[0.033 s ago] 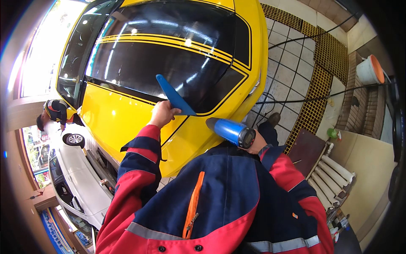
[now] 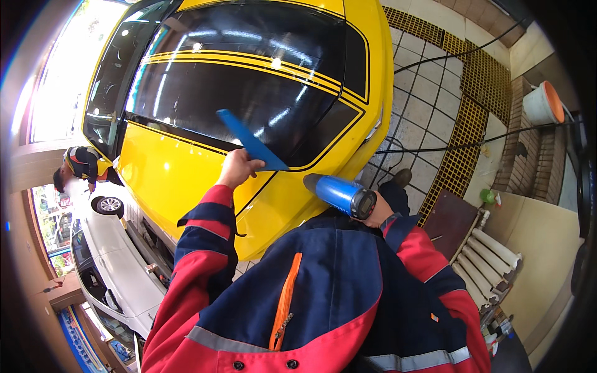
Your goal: The person applies a black vinyl stripe to the hood of a yellow car. They use a blue heat gun to warm the vinyl and a blue squeegee to smooth and adhere it along the hood contours.
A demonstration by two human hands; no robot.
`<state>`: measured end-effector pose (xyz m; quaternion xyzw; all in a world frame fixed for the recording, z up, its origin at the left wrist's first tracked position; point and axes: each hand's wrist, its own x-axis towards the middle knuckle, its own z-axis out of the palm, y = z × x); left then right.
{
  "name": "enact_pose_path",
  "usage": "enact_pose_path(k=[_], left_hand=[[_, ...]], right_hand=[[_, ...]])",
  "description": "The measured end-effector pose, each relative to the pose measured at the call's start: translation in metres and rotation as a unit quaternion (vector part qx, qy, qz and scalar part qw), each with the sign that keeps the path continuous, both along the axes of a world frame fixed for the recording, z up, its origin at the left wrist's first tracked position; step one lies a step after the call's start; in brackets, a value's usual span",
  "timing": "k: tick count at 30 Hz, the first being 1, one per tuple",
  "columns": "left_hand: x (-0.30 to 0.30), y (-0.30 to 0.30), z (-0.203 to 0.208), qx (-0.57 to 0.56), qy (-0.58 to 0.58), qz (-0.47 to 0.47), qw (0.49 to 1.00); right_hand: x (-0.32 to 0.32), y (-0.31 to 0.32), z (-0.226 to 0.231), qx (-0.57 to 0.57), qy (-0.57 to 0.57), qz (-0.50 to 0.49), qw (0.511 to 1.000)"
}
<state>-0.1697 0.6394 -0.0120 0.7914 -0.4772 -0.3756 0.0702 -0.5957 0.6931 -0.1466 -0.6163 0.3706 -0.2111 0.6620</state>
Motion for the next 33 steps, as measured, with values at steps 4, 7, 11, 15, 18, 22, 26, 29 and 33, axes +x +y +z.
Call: enact_pose_path(k=[4, 7, 11, 15, 18, 22, 26, 29, 33], left_hand=[[0.012, 0.034, 0.002, -0.193, 0.035, 0.231, 0.953], [0.014, 0.075, -0.008, -0.252, 0.139, 0.317, 0.904], [-0.029, 0.138, -0.037, -0.286, 0.264, 0.419, 0.82], [-0.085, 0.195, -0.068, -0.256, 0.335, 0.445, 0.79], [-0.113, 0.226, -0.083, -0.22, 0.348, 0.455, 0.79], [-0.125, 0.242, -0.079, -0.216, 0.415, 0.476, 0.745], [-0.12, 0.226, -0.055, -0.259, 0.452, 0.501, 0.691], [-0.105, 0.199, -0.04, -0.302, 0.419, 0.498, 0.696], [-0.076, 0.172, -0.029, -0.298, 0.364, 0.414, 0.779]], right_hand=[[-0.022, 0.013, -0.018, 0.094, -0.037, -0.049, 0.994], [-0.025, 0.018, -0.056, 0.204, -0.074, -0.115, 0.97], [-0.035, 0.015, -0.08, 0.022, -0.043, -0.027, 0.998], [-0.029, 0.008, -0.057, -0.169, 0.002, 0.004, 0.986], [-0.023, -0.001, -0.032, -0.121, 0.019, 0.021, 0.992], [-0.001, 0.022, -0.003, -0.11, -0.05, -0.008, 0.993], [0.015, 0.018, 0.02, -0.031, -0.038, -0.025, 0.999], [0.021, 0.015, 0.033, -0.054, -0.013, -0.049, 0.997], [0.035, 0.0, 0.034, -0.04, 0.0, -0.03, 0.999]])
